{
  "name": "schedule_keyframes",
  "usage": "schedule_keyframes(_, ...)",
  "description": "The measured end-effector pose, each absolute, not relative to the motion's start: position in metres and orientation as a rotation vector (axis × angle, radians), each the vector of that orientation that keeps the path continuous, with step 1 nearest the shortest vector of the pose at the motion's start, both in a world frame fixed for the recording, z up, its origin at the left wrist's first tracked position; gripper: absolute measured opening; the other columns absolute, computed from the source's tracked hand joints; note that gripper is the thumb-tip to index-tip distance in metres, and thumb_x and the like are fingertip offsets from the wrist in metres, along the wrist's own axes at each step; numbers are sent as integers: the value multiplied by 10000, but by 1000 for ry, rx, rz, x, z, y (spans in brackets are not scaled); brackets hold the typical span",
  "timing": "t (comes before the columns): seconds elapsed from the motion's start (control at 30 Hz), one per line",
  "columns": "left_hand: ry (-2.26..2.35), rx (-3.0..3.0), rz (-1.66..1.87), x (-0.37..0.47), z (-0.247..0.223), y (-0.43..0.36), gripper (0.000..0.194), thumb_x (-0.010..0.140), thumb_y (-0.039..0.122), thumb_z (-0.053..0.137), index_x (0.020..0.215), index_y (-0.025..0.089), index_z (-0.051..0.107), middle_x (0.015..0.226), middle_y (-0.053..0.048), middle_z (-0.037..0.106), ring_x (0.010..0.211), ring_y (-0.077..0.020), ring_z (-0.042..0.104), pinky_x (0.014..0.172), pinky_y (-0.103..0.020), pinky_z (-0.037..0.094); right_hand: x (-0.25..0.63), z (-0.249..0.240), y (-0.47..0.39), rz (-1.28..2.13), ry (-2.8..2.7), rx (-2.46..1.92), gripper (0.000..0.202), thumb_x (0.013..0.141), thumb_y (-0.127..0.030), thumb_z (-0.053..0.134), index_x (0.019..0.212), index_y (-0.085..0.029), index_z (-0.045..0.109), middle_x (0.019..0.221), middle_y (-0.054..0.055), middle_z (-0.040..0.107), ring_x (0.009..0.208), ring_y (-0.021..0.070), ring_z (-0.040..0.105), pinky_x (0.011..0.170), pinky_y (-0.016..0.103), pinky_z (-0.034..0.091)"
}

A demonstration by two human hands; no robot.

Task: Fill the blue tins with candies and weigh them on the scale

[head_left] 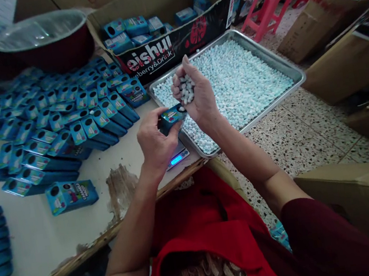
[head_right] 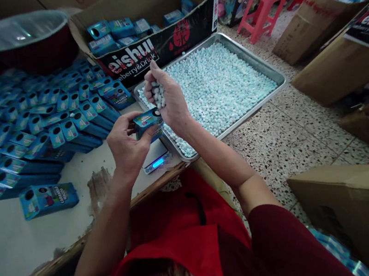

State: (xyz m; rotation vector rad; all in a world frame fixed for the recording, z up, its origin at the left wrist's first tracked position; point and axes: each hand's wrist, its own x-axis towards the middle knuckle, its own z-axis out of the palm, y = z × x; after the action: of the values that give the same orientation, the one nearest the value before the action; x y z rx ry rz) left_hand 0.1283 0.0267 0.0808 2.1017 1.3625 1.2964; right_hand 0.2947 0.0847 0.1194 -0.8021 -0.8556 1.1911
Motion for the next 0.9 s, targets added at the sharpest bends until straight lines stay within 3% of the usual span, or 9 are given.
schedule_keyframes(0.17,1297,2126,1320,143,81,35,373,942,317,928,1288,236,814,1250,-70,869,1073,-269,820,1011,-402,684,304,127,82,1140,-784,-779,772,945,-1026,778,834,-302,535,776,-1,516,702,186,530,630,359,511)
schedule_keyframes(0.37,1329,2086,1317,152,78,43,392,912,303,977,1268,245,824,1245,-72,869,1084,-271,823,986,-383,687,319,124,96,1244,-527,-728,669,1066,-791,868,811,-280,519,635,-84,397,549,114,355,517,283,358)
schedule_keyframes(0.5,1314,1904,1329,141,71,40,407,909,329,985,1273,251,819,1171,-43,856,988,-231,813,920,-344,699,343,110,117,1342,-269,-810,536,1219,-576,746,869,-280,468,651,-94,396,530,106,432,510,223,409)
schedule_keyframes(0.7,1282,1581,1325,83,48,6,466,916,436,990,1295,270,775,1164,-33,821,1033,-229,826,951,-349,741,353,100,96,1424,52,-893,259,1263,-224,522,1007,-239,565,850,-11,644,698,84,691,607,134,580)
schedule_keyframes(0.8,1306,1492,1354,61,33,-11,514,907,518,1006,1298,271,783,1212,-45,836,1076,-243,844,997,-374,752,352,100,78,1551,23,-990,240,1241,-126,496,1038,-211,593,881,9,682,625,47,614,541,77,501)
schedule_keyframes(0.9,1314,1453,1359,55,19,-18,560,891,604,1028,1281,277,795,1198,-48,849,1067,-257,858,1014,-397,757,354,99,71,1630,-122,-1141,225,1221,-117,517,1032,-204,603,778,-24,630,528,46,507,446,82,390)
